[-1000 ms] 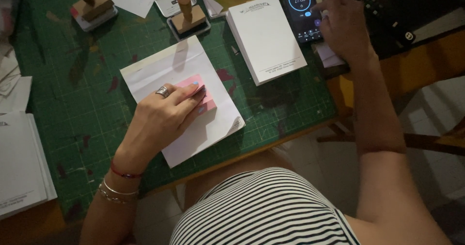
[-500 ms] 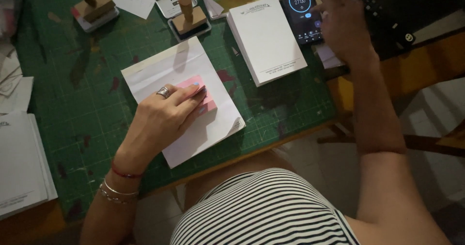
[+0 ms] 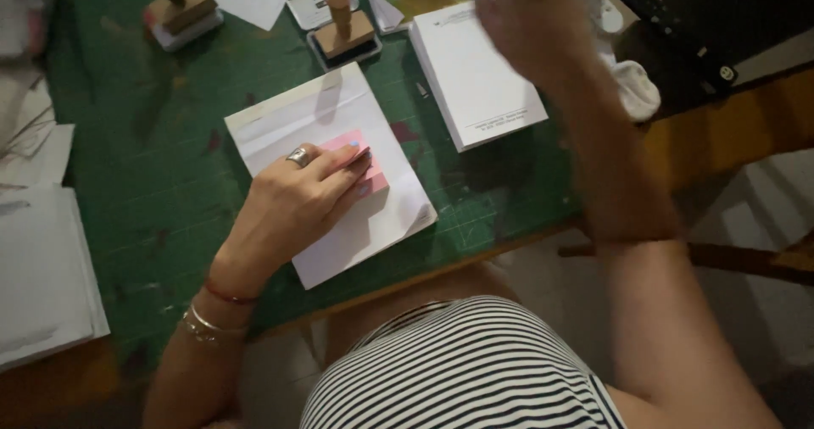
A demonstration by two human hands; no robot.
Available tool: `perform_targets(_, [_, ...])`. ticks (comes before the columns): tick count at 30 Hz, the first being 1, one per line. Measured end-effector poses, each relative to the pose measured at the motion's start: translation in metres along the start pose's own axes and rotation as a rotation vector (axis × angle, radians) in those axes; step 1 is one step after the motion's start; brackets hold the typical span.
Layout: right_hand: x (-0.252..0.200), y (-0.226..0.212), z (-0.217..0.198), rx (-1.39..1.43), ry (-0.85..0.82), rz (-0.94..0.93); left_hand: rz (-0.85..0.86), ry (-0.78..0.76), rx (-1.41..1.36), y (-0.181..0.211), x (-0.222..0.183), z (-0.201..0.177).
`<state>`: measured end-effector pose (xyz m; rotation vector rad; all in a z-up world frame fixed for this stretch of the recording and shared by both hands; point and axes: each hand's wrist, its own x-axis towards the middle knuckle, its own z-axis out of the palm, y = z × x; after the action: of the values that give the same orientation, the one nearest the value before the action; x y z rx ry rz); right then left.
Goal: Manually applying a stamp to a pad of pink sticky notes on a workbench using an ink pad.
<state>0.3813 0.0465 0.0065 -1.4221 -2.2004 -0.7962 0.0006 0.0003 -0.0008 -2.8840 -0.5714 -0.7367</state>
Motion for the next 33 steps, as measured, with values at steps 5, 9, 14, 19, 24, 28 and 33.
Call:
perform_targets(5, [0.066,-0.061,0.038,0.238,-0.151,-0.068,-0.008,0.057,0.019,0.002,0.003,-0.001])
perform_targets(9, [0.094,-0.090,0.095,0.308,-0.254,-0.001,-0.004,0.086,0.015,0.003,0.003,0.001])
perform_targets(14, [0.086,-0.091,0.125,0.346,-0.189,-0.001,-0.003,0.041,0.006,0.001,0.001,0.002])
perform_targets(19, [0.077,-0.099,0.123,0.450,-0.223,0.042,-0.005,0.012,0.015,0.002,-0.002,0.005])
perform_targets(24, [0.095,-0.103,0.115,0.395,-0.325,0.101,-0.015,0.064,-0.028,0.004,0.004,-0.002])
perform_targets(28, [0.089,-0.104,0.113,0.439,-0.312,0.094,0.010,0.069,-0.007,0.002,0.004,0.000])
perform_targets(33, [0.089,-0.103,0.125,0.398,-0.290,0.072,0.008,0.078,-0.019,0.002,0.004,-0.001])
